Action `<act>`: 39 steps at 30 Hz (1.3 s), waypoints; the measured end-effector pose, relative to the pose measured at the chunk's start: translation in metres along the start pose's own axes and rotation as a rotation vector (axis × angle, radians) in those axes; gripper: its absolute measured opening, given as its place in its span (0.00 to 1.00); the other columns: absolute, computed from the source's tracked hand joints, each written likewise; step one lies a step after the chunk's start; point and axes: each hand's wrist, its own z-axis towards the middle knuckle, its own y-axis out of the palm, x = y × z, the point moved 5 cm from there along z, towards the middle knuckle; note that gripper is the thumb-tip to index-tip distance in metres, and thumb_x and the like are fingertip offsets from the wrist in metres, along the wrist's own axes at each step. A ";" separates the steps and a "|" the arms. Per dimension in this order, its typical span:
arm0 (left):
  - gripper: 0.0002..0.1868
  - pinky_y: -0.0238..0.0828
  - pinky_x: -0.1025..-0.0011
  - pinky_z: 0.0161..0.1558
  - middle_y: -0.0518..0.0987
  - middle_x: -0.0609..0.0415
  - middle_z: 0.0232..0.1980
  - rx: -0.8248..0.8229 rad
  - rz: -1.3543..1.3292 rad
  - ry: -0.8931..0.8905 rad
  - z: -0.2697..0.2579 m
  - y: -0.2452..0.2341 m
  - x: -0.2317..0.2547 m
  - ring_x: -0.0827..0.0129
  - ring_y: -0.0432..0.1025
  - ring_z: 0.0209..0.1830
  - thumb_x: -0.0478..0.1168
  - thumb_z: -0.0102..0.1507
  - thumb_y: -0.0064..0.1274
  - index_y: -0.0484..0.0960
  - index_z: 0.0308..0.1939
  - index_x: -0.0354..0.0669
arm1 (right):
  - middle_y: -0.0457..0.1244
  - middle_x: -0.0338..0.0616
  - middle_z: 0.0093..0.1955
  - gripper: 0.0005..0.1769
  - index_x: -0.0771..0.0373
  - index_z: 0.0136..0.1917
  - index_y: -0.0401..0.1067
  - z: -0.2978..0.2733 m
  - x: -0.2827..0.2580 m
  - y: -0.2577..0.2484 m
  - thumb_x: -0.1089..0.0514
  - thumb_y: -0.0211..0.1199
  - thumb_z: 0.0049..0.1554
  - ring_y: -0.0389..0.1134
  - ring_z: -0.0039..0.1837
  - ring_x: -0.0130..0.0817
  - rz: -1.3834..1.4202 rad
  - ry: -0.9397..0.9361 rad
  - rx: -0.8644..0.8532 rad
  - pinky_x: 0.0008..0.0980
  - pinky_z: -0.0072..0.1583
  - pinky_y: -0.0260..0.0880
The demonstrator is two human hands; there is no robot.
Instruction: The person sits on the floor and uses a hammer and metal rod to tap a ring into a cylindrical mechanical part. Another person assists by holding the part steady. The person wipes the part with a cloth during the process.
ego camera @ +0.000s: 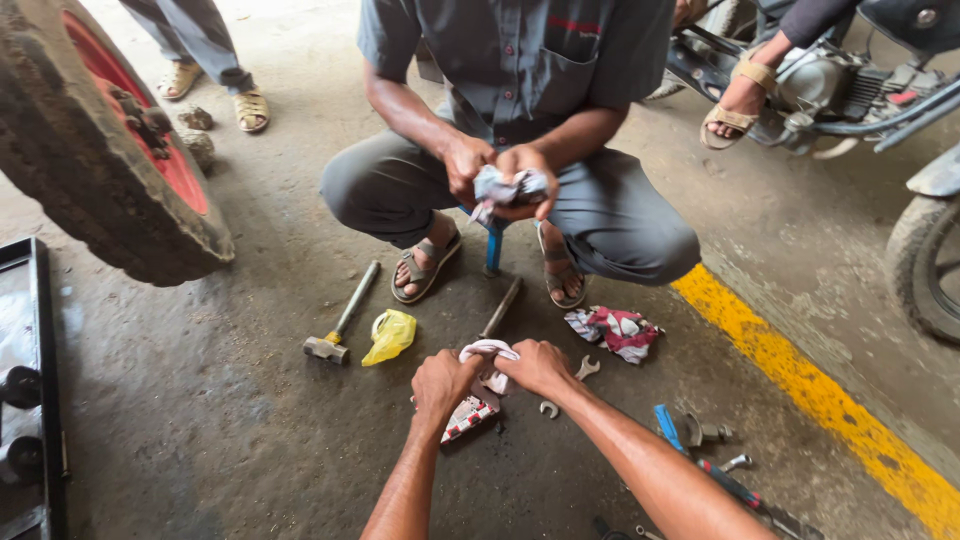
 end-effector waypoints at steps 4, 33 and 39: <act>0.29 0.73 0.53 0.49 0.84 0.36 0.35 -0.004 0.030 0.008 0.000 0.005 -0.004 0.43 0.80 0.42 0.62 0.54 0.52 0.89 0.36 0.40 | 0.71 0.58 0.45 0.24 0.54 0.45 0.83 -0.002 -0.002 0.000 0.36 0.59 0.49 0.73 0.53 0.57 -0.087 -0.047 -0.016 0.51 0.58 0.72; 0.36 0.76 0.50 0.45 0.83 0.34 0.36 0.097 0.145 0.116 0.033 0.051 -0.031 0.42 0.80 0.40 0.70 0.53 0.55 0.88 0.36 0.37 | 0.70 0.60 0.49 0.27 0.57 0.46 0.82 0.013 0.017 0.020 0.35 0.58 0.51 0.72 0.55 0.58 -0.269 -0.092 -0.067 0.53 0.59 0.72; 0.31 0.76 0.52 0.47 0.82 0.34 0.36 0.051 0.077 0.082 0.036 0.053 -0.032 0.42 0.79 0.40 0.65 0.54 0.55 0.88 0.36 0.37 | 0.71 0.58 0.49 0.28 0.52 0.48 0.83 0.021 0.026 0.022 0.33 0.57 0.50 0.73 0.56 0.56 -0.295 -0.058 -0.066 0.50 0.61 0.73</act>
